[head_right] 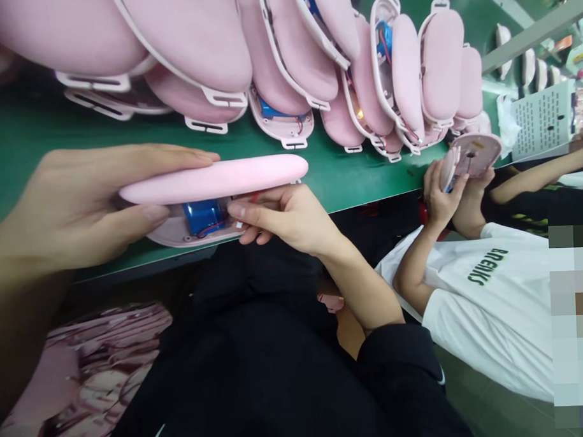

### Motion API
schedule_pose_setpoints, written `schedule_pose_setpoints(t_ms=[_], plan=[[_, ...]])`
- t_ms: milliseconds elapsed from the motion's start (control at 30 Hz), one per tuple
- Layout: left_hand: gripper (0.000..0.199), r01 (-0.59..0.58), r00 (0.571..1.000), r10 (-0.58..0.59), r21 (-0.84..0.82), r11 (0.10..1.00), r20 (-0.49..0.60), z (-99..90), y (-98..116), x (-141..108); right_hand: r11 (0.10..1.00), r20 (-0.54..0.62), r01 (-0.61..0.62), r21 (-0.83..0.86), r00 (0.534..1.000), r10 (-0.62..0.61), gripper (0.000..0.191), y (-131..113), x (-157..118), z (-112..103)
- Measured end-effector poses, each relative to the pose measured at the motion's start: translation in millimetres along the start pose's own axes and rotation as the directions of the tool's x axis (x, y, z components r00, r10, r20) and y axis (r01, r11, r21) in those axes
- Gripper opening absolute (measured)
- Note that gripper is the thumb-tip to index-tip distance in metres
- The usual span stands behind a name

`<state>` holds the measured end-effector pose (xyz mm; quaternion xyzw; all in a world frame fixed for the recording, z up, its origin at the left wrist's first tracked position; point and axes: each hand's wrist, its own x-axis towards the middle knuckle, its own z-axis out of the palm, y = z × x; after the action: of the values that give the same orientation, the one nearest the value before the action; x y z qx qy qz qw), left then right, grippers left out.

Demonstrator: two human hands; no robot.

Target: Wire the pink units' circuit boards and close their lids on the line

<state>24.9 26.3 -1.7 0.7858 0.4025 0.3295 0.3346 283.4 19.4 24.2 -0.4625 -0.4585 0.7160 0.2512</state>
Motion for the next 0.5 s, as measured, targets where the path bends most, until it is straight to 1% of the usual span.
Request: schedule_pose_setpoints(t_ms=[67, 133, 200, 233, 267, 300, 367, 433, 500], plan=[[0.053, -0.067, 0.998, 0.067, 0.019, 0.998, -0.018, 0.2, -2.6, -1.5, 1.0, -0.016, 0.02, -0.017, 1.0, -0.02, 0.049, 0.4, 0.0, -0.4], [0.05, -0.103, 0.994, 0.105, 0.031, 0.994, -0.038, 0.6, -5.1, -2.1, 0.996, -0.053, 0.056, -0.065, 0.997, -0.059, 0.047, -0.4, -1.9, -4.7], [0.048, -0.122, 0.991, 0.123, 0.024, 0.992, -0.054, 1.1, -6.2, -1.8, 0.976, -0.13, 0.119, -0.183, 0.981, -0.144, 0.037, -1.9, -4.0, -11.7], [0.048, -0.123, 0.99, 0.124, 0.018, 0.992, -0.06, 1.2, -6.0, -1.4, 0.948, -0.167, 0.156, -0.278, 0.964, -0.208, 0.03, -2.7, -4.4, -15.5], [0.047, -0.122, 0.991, 0.123, 0.012, 0.992, -0.062, 1.3, -5.5, -1.1, 0.9, -0.189, 0.191, -0.391, 0.941, -0.282, 0.022, -3.1, -4.1, -18.9], [0.047, -0.114, 0.991, 0.114, 0.006, 0.993, -0.066, 1.3, -4.8, -0.9, 0.832, -0.193, 0.219, -0.51, 0.913, -0.359, 0.015, -3.1, -3.0, -21.9], [0.047, -0.085, 0.994, 0.084, -0.004, 0.996, -0.077, 1.3, -3.5, -1.0, 0.656, -0.149, 0.246, -0.713, 0.862, -0.485, 0.007, -1.2, 0.9, -26.0], [0.046, -0.064, 0.995, 0.063, -0.006, 0.998, -0.082, 1.5, -3.3, -1.3, 0.496, -0.078, 0.252, -0.831, 0.83, -0.553, 0.009, 2.5, 5.4, -28.5], [0.046, -0.069, 0.993, 0.068, 0.001, 0.998, -0.093, 1.8, -4.1, -1.2, 0.395, -0.012, 0.263, -0.88, 0.82, -0.573, 0.011, 6.3, 8.3, -30.8]])
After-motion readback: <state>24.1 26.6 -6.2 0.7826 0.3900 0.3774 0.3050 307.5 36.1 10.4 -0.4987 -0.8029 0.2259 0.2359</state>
